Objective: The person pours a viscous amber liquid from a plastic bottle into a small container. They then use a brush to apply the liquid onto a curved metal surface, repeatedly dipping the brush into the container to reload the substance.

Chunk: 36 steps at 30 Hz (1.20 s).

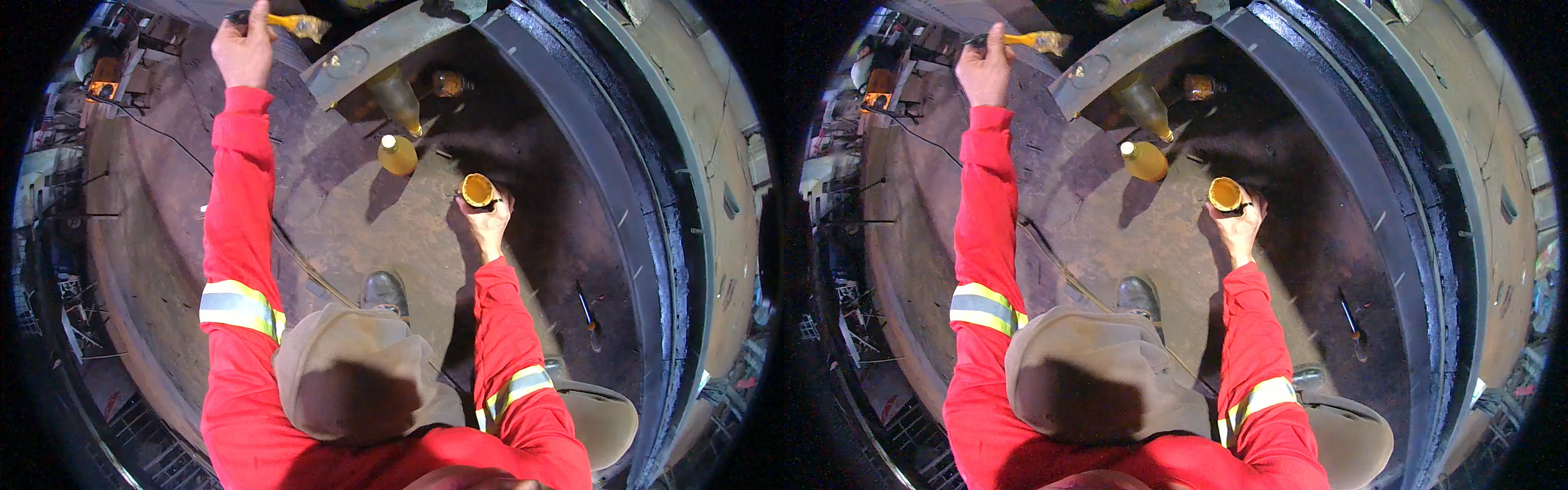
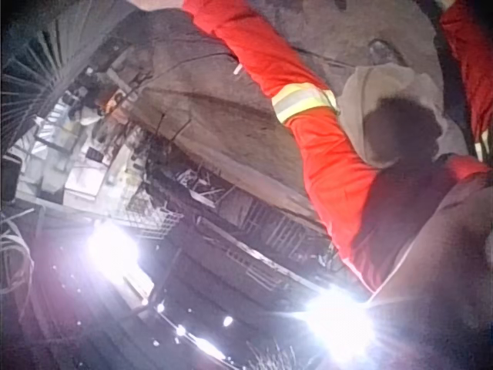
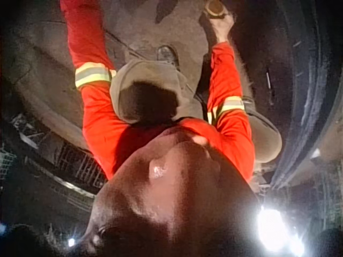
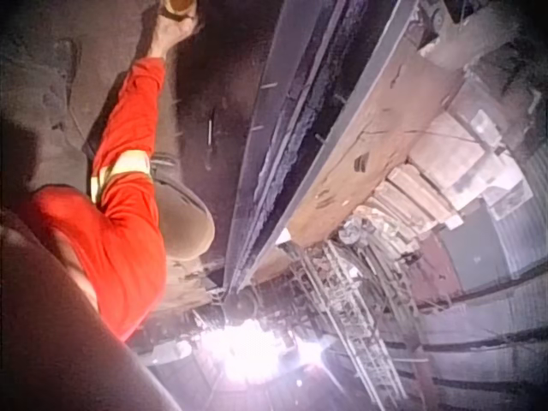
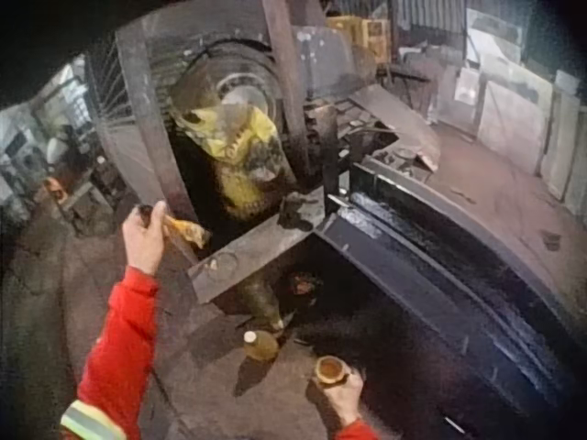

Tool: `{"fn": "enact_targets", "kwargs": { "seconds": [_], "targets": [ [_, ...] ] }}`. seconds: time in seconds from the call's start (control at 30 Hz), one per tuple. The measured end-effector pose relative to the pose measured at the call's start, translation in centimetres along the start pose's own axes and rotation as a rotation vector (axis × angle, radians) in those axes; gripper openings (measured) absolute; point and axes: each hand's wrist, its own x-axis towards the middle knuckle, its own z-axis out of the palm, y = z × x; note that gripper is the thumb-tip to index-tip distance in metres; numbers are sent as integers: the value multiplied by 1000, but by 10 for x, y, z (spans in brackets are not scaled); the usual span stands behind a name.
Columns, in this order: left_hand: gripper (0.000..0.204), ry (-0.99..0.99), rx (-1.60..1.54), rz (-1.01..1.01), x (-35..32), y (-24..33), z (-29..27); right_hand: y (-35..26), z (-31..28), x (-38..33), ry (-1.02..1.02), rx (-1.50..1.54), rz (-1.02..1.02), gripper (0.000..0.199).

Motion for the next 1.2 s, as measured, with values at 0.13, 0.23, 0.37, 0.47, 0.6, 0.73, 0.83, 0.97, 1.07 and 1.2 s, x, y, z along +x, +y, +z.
{"fn": "enact_targets", "kwargs": {
  "seconds": [0.13,0.23,0.37,0.47,0.6,0.73,0.83,0.97,1.07,1.2],
  "targets": [
    [27,-16,-138,-60,5,33,-13,5,-2,-1,34,40,71,57],
    [27,-18,-297,-142,-5,39,-22,-7,-4,2,34,154,131,58],
    [26,-27,-408,-304,-25,37,-22,-40,-18,11,91,256,175,58],
    [26,-40,-524,-461,-40,39,-8,-60,-35,25,135,337,157,57],
    [34,-289,-663,-484,-62,84,6,-83,-69,49,165,421,112,57],
    [28,-616,-772,-200,-75,167,1,-107,-117,79,63,249,-12,65],
    [20,-822,-704,-2,-80,234,23,-106,-154,92,60,183,-54,70],
    [26,-1111,-425,316,-83,302,53,-105,-189,105,113,297,-89,75],
    [22,-1317,-355,453,-87,349,76,-100,-216,112,129,293,-156,77],
    [22,-1391,-290,614,-99,393,112,-107,-260,122,118,303,-174,77]
  ]
}}
